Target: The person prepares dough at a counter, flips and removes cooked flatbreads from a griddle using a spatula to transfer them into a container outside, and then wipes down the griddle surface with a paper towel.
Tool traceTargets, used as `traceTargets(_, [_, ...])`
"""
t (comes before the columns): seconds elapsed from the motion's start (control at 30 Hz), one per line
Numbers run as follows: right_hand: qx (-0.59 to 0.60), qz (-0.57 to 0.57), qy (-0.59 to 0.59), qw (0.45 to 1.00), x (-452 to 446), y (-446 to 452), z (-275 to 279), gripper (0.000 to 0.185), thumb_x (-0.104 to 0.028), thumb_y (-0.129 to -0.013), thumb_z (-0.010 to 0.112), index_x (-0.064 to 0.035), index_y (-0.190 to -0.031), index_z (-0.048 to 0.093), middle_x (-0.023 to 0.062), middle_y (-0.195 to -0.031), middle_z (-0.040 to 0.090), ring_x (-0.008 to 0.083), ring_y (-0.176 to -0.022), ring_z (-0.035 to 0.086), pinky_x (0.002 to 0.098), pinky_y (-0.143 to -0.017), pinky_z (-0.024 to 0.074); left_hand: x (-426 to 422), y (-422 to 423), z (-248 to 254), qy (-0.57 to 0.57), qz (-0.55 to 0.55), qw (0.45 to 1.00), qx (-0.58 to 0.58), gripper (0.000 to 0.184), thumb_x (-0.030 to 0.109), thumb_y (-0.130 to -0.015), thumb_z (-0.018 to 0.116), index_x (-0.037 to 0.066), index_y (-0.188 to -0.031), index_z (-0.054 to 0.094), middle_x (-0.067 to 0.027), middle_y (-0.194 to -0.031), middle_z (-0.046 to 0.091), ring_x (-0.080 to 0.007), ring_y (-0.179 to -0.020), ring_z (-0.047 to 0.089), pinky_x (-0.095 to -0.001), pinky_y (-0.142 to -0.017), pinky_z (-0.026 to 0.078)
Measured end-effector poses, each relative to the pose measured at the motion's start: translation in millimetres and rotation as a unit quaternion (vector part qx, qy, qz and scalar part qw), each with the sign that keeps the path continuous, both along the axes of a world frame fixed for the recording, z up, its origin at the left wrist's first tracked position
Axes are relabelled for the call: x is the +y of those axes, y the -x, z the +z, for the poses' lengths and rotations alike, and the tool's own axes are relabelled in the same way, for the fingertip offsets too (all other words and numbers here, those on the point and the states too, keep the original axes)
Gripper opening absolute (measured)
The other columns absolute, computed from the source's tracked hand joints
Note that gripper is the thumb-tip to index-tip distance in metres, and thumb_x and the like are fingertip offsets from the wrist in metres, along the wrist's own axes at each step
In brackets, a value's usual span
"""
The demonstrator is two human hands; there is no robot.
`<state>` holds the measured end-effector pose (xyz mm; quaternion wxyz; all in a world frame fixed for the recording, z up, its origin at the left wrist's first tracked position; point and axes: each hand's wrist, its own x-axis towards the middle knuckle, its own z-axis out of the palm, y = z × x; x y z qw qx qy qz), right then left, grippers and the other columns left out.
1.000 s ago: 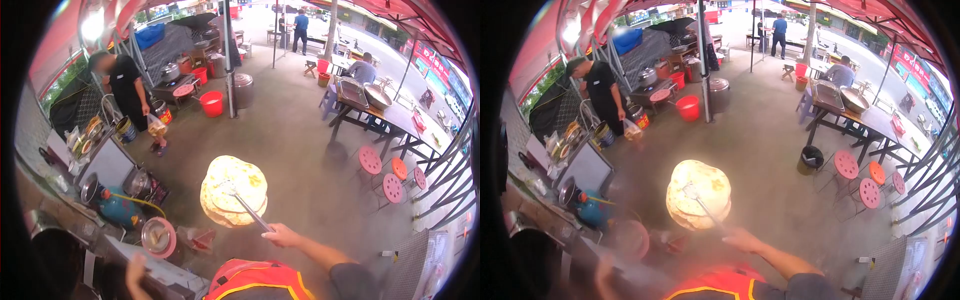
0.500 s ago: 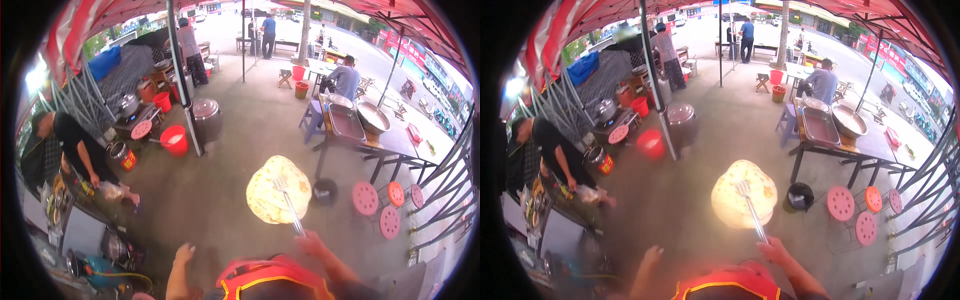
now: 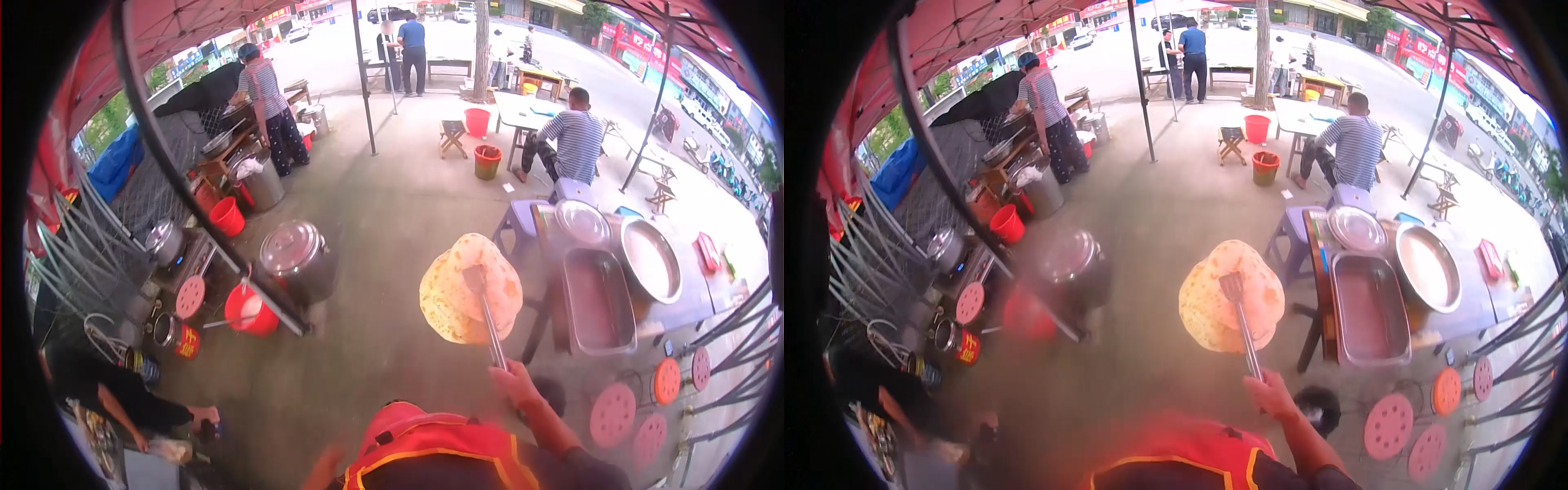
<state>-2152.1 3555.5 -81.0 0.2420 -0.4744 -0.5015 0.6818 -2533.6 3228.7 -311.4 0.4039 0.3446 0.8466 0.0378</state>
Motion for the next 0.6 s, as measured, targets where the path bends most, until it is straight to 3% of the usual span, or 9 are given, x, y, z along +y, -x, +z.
traceTargets(0.1, [0.024,-0.007,0.016,1.0,110.0,49.9,-4.0,0.015,-0.019,-0.084,0.055,-0.0059,-0.078,0.049,-0.0046,-0.054,0.042,0.0046,-0.041,0.04,0.0216,-0.035,0.0299,42.4,35.5,-23.0,0.141,0.138,0.979,-0.039,0.033,0.027,-0.089,0.04,0.001,-0.103,0.054,-0.0196,-0.103,0.058,-0.0359,-0.097,0.054,-0.0435,-0.083,0.043])
traceTargets(0.3, [0.024,-0.022,0.028,0.999,325.6,164.0,-11.5,0.014,-0.016,-0.085,0.054,-0.0076,-0.075,0.049,-0.0043,-0.053,0.042,0.0048,-0.04,0.04,0.0217,-0.034,0.03,251.7,155.4,-75.3,0.176,0.172,0.968,-0.041,0.036,0.028,-0.088,0.041,0.0,-0.106,0.055,-0.0212,-0.104,0.058,-0.0351,-0.099,0.054,-0.0429,-0.085,0.042])
traceTargets(0.43, [-0.002,-0.029,0.058,0.998,450.8,213.9,4.3,0.014,-0.016,-0.084,0.055,-0.0073,-0.075,0.048,-0.003,-0.052,0.042,0.0058,-0.039,0.039,0.0228,-0.034,0.0302,508.1,280.6,-75.7,0.008,0.221,0.975,0.002,0.038,0.029,-0.087,0.042,0.0,-0.108,0.055,-0.0222,-0.105,0.058,-0.0346,-0.1,0.054,-0.0424,-0.086,0.041])
traceTargets(0.53, [0.018,-0.034,0.054,0.998,551.4,257.3,-0.6,0.014,-0.015,-0.084,0.054,-0.0067,-0.074,0.048,-0.0016,-0.052,0.043,0.0072,-0.039,0.04,0.0235,-0.034,0.0313,775.2,355.3,21.0,-0.238,0.186,0.953,-0.029,0.035,0.03,-0.085,0.045,0.002,-0.101,0.059,-0.0186,-0.1,0.061,-0.0318,-0.098,0.056,-0.0402,-0.082,0.043])
traceTargets(0.57, [0.019,-0.038,0.055,0.998,587.8,270.1,-4.9,0.014,-0.015,-0.084,0.054,-0.0066,-0.074,0.048,-0.0014,-0.052,0.043,0.0074,-0.039,0.04,0.0236,-0.034,0.0315,853.6,365.4,59.9,-0.281,0.156,0.942,-0.093,0.034,0.031,-0.085,0.05,0.004,-0.103,0.059,-0.0158,-0.103,0.062,-0.0264,-0.096,0.058,-0.0357,-0.081,0.044])
traceTargets(0.6, [0.007,-0.036,0.044,0.998,625.1,281.5,-12.1,0.014,-0.015,-0.084,0.054,-0.0066,-0.074,0.048,-0.0013,-0.052,0.044,0.0075,-0.039,0.041,0.0236,-0.034,0.0315,922.6,372.1,89.7,-0.347,0.098,0.931,-0.056,0.035,0.032,-0.086,0.051,0.003,-0.104,0.059,-0.0145,-0.102,0.062,-0.0232,-0.094,0.059,-0.0332,-0.081,0.044])
